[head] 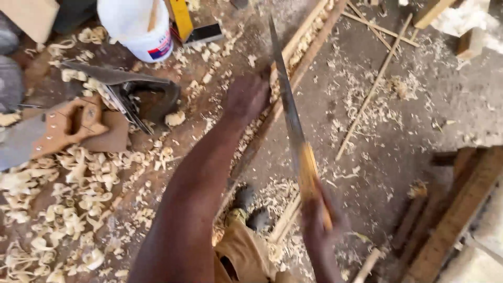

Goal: Marking a wooden strip with a square, sawing it to size with a hand saw, and nailing it onto a wooden frame.

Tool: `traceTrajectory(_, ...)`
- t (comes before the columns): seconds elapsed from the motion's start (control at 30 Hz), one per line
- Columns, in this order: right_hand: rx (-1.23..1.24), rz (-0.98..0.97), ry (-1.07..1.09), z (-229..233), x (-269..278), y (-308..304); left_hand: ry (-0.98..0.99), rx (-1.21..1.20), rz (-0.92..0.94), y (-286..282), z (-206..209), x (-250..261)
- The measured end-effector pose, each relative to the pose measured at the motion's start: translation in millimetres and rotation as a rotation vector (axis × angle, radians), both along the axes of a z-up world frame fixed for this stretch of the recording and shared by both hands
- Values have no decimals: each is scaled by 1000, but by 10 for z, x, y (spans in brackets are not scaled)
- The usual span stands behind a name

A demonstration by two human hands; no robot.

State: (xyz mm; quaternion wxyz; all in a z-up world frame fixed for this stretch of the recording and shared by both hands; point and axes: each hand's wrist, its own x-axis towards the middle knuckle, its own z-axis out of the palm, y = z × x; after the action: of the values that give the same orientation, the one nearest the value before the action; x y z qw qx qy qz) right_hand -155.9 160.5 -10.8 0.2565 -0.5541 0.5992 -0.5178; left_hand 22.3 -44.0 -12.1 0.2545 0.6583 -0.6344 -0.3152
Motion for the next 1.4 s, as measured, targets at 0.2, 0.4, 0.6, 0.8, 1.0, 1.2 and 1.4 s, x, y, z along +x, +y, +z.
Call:
traceTrajectory(0.2,-229,119,-9,123,467,-1176,-89,195,-44,88,321,-142)
traceTrajectory(0.4,161,41,14,252,-16,433,107,70,-12,1,-113,4)
traceTrajectory(0.6,284,-56,-87,95,89,-221,-5,-186,-42,-40,-365,15)
traceTrajectory(0.8,-113,172,-25,128,396,-1054,-382,5,-167,75,154,-54)
traceTrajectory(1.0,103,53,20,308,-59,557,-442,-34,-190,8,-244,16)
traceTrajectory(1.2,348,-20,-207,294,265,-408,210,513,191,190,484,-97)
traceTrajectory(1.4,-101,83,-100,220,277,-569,-656,-135,-268,139,156,-70)
